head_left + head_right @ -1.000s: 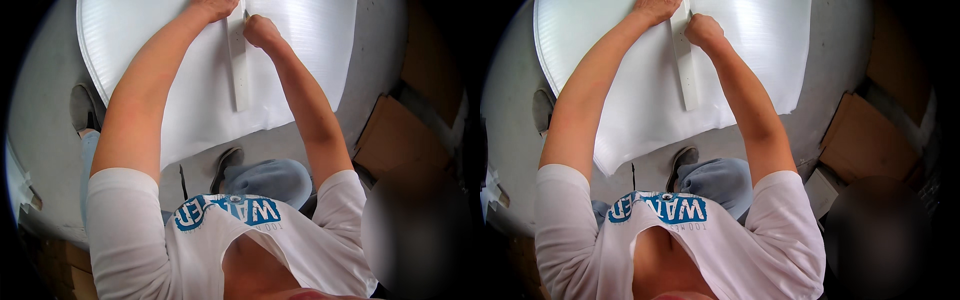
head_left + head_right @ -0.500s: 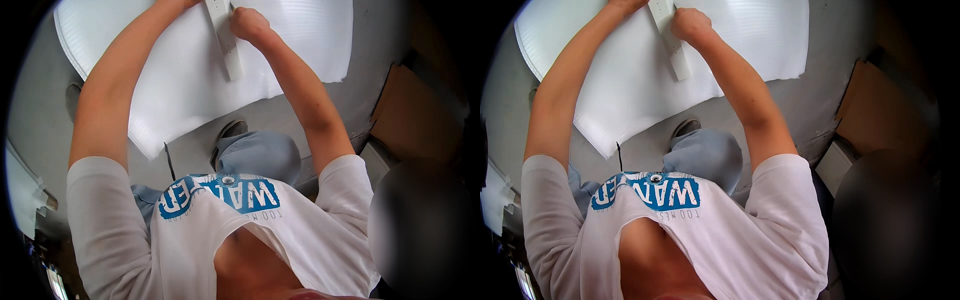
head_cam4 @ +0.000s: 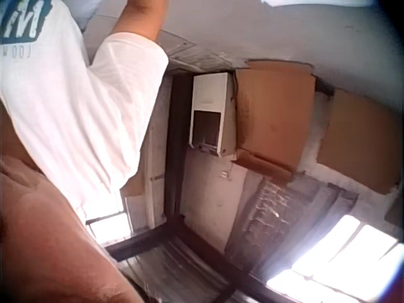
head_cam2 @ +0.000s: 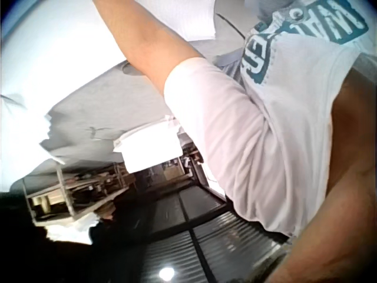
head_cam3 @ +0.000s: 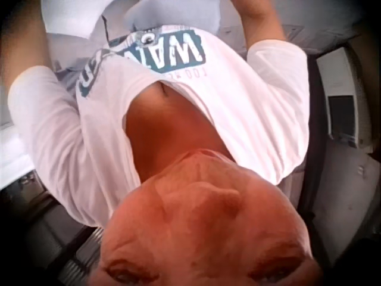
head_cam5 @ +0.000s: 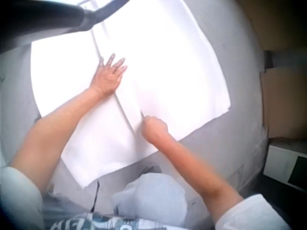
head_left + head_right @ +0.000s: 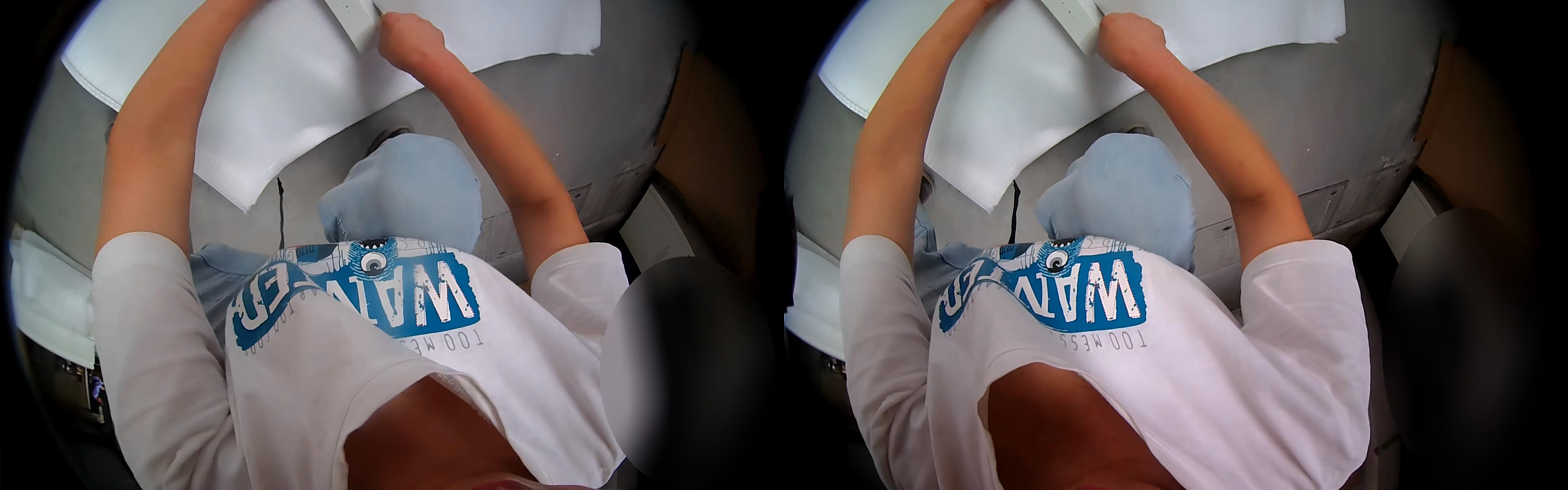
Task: The person uses a utility knife and a straight edge to cut large white foam sheets into smaller rectangular pieces. They repeatedly measure, score, and snap the foam, then stack the finished pieces on a wooden pallet in a workshop environment.
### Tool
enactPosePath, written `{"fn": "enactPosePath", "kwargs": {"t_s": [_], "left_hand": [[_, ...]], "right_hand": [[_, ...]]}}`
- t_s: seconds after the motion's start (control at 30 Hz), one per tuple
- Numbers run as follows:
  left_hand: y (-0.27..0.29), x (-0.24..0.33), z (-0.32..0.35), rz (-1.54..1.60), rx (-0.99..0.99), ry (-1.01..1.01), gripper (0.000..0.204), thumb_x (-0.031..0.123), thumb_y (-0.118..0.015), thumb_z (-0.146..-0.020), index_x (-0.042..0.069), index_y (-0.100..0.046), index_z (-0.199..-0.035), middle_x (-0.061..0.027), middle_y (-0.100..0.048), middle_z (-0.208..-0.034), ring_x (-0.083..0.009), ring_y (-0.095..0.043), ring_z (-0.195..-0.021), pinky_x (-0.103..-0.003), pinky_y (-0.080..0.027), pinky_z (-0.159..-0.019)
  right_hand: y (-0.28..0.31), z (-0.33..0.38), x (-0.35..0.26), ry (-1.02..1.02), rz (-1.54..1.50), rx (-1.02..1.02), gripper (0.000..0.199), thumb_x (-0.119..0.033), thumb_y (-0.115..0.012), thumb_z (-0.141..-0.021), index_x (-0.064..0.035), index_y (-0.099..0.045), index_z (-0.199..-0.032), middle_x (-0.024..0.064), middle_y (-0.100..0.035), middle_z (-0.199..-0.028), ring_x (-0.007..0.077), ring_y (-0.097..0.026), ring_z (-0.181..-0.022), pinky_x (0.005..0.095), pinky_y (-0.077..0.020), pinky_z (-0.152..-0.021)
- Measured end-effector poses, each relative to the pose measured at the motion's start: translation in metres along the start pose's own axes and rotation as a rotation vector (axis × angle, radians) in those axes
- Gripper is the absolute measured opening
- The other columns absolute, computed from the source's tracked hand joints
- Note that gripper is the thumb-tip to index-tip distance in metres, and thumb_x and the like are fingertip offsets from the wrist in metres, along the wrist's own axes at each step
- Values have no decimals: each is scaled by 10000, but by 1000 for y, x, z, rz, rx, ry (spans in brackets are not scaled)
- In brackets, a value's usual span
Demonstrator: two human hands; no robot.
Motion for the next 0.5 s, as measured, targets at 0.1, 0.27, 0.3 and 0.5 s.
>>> {"fn": "enactPosePath", "kwargs": {"t_s": [0.1, 0.27, 0.3, 0.5], "left_hand": [[18, 29, 10, 61, -33, -107, 401, 260, -480, -931, 111, -546, -1298, -14, -425, -1461, -315, -279, -1404, -614, -211, -1110], [10, 60, 46, 181, -117, -193, 395, 256, -480, -926, 120, -553, -1290, -9, -469, -1426, -298, -290, -1401, -612, -202, -1117], [6, 61, 49, 189, -99, -182, 394, 254, -481, -924, 121, -555, -1288, -8, -475, -1421, -296, -294, -1400, -611, -202, -1118], [-3, 52, 59, 144, -107, -160, 397, 227, -492, -913, 128, -550, -1292, 1, -471, -1421, -290, -316, -1389, -606, -210, -1119]], "right_hand": [[-12, -13, -1, 52, -22, 51, 242, -106, -484, -815, -12, -656, -957, 210, -681, -919, 384, -669, -838, 476, -538, -711], [-19, -2, -18, 87, -71, 63, 219, -113, -489, -821, -10, -648, -930, 210, -682, -920, 390, -667, -847, 475, -533, -722], [-21, 3, -19, 83, -88, 56, 231, -100, -481, -824, -3, -632, -970, 208, -678, -919, 410, -659, -837, 494, -530, -701], [-122, 81, 36, -35, -78, -60, 167, -95, -488, -826, 10, -574, -923, 237, -677, -851, 400, -671, -776, 499, -532, -688]]}}
Point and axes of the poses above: each hand's wrist, its own z-axis away from the middle knuckle, its own y-axis out of the back of the hand, x = y × z, the point moved 3 cm from there along -z, towards the middle knuckle
